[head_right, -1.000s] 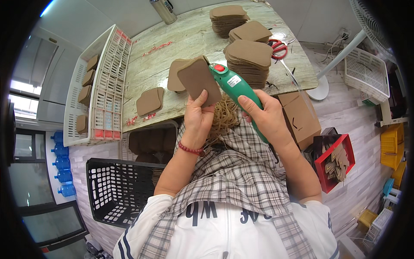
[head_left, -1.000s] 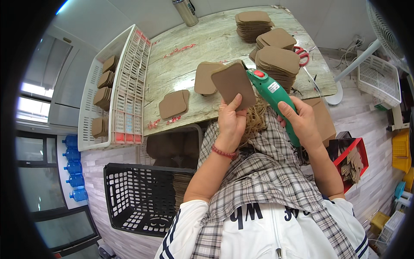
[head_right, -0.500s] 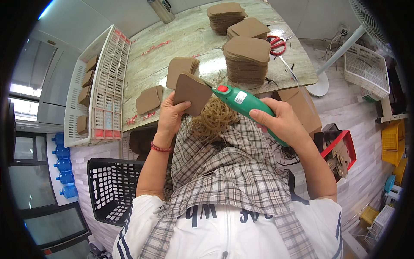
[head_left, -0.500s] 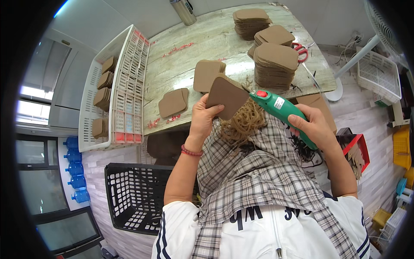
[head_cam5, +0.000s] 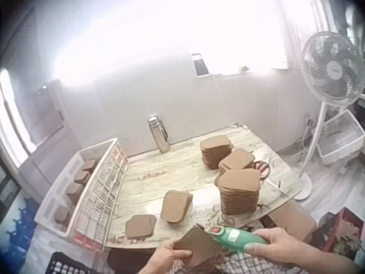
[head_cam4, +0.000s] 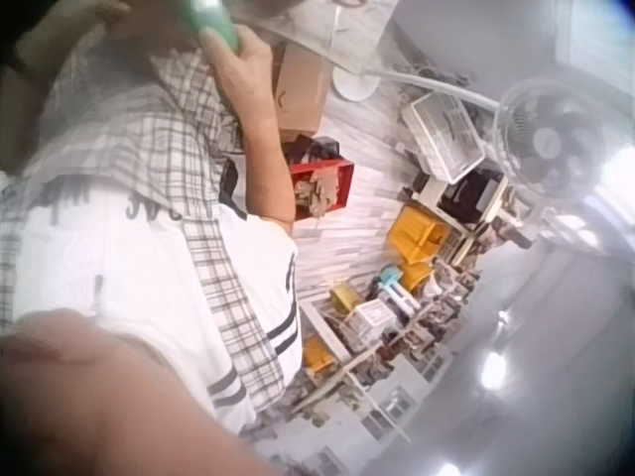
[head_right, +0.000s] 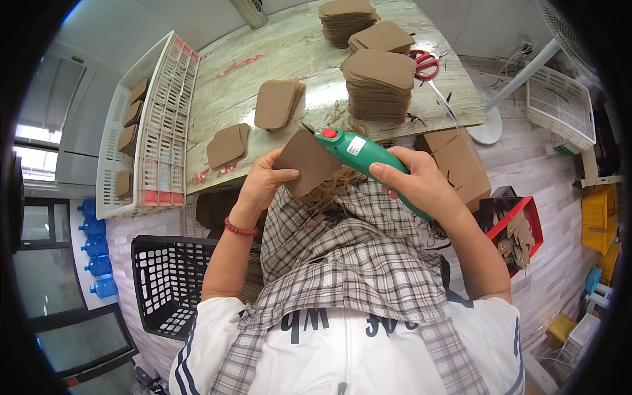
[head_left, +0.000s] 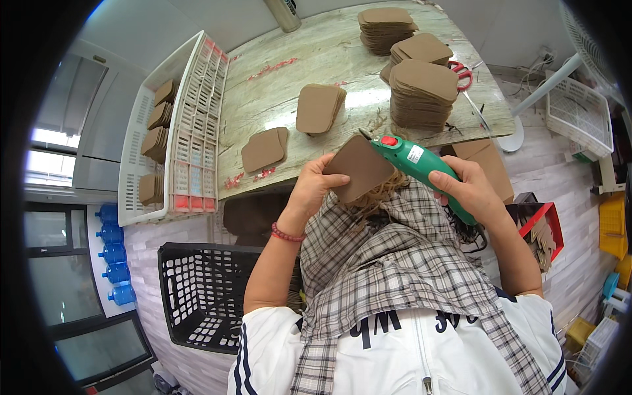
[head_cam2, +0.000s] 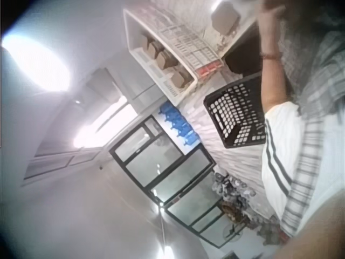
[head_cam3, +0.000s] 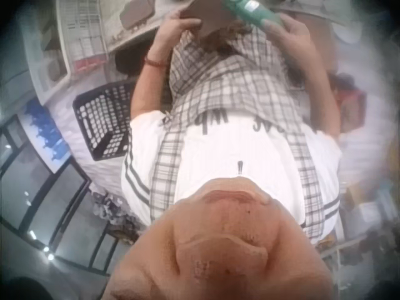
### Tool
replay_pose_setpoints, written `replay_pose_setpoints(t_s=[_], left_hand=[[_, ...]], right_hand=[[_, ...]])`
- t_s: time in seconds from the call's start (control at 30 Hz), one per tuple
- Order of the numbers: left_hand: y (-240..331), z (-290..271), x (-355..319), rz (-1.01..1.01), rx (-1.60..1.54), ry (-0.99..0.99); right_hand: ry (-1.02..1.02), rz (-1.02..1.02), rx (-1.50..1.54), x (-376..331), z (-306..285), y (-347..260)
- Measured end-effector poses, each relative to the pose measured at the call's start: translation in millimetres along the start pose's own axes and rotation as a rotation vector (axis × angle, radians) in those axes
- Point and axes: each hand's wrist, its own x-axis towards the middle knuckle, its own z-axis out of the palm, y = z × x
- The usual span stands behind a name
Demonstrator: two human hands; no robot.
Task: The person uses a green rotary tool to trim the edges of rectangular cardboard pieces one at a time. They pick each piece from a stack, run the tool along the edges, and place the finished piece into a black crate below the table.
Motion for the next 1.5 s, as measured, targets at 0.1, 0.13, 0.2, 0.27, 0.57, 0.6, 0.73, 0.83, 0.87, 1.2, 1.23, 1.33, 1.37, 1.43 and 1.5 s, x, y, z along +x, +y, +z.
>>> replay_pose_setpoints(t_s=[0.1, 0.13, 0.2, 0.27, 0.57, 0.6, 0.73, 0.83, 0.87, 1.2, 1.23, 1.33, 1.37, 1.43, 1.5], left_hand=[[11.7, -9.4, -4.3, 0.023, 0.192, -0.027], [18.0, -9.9, -7.1, 0.029, 0.222, -0.028], [24.8, -17.5, -8.7, 0.081, 0.352, 0.016], [26.2, -24.3, -9.3, 0.149, 0.344, 0.096], [24.6, -39.6, -11.6, 0.182, -0.084, 0.089], [24.8, -38.1, -12.0, 0.170, -0.092, 0.087], [22.9, -31.9, -12.5, 0.144, -0.062, 0.071], [21.7, -25.0, -12.0, 0.103, -0.027, 0.058], [21.2, -22.6, -12.3, 0.086, -0.014, 0.059], [13.7, -10.8, -10.5, -0.036, 0.081, -0.054], [14.5, -8.9, -11.0, -0.045, 0.089, -0.071], [11.9, -13.8, -11.9, -0.075, 0.117, -0.051], [11.8, -16.2, -10.5, -0.087, 0.130, -0.039], [21.8, -28.6, -11.8, 0.055, 0.101, 0.049], [24.3, -79.7, -9.4, 0.205, -0.109, 0.330]], right_hand=[[-0.035, 0.024, -0.009, 0.0, -4.3, 1.3], [-0.047, 0.034, -0.019, -0.3, -6.0, 1.8], [-0.069, 0.042, -0.005, -0.4, -6.5, 5.2], [-0.079, 0.053, 0.012, -0.7, -5.9, 7.2], [-0.130, 0.105, 0.043, -1.4, -1.3, 7.8], [-0.136, 0.098, 0.041, -1.3, -0.6, 8.5], [-0.142, 0.087, 0.019, -1.9, 1.6, 11.3], [-0.163, 0.091, -0.022, -1.7, 2.7, 10.1], [-0.176, 0.091, -0.039, -1.1, 3.4, 9.3], [-0.177, 0.080, -0.049, 9.4, 13.4, 6.8], [-0.185, 0.068, -0.044, 12.1, 15.7, 7.7], [-0.203, 0.037, -0.007, 20.9, 27.7, 1.3], [-0.202, 0.028, 0.011, 23.3, 29.8, -0.6], [-0.153, 0.016, 0.046, 26.6, 29.2, 8.0], [-0.067, 0.018, 0.040, 23.0, 29.2, 11.9]])
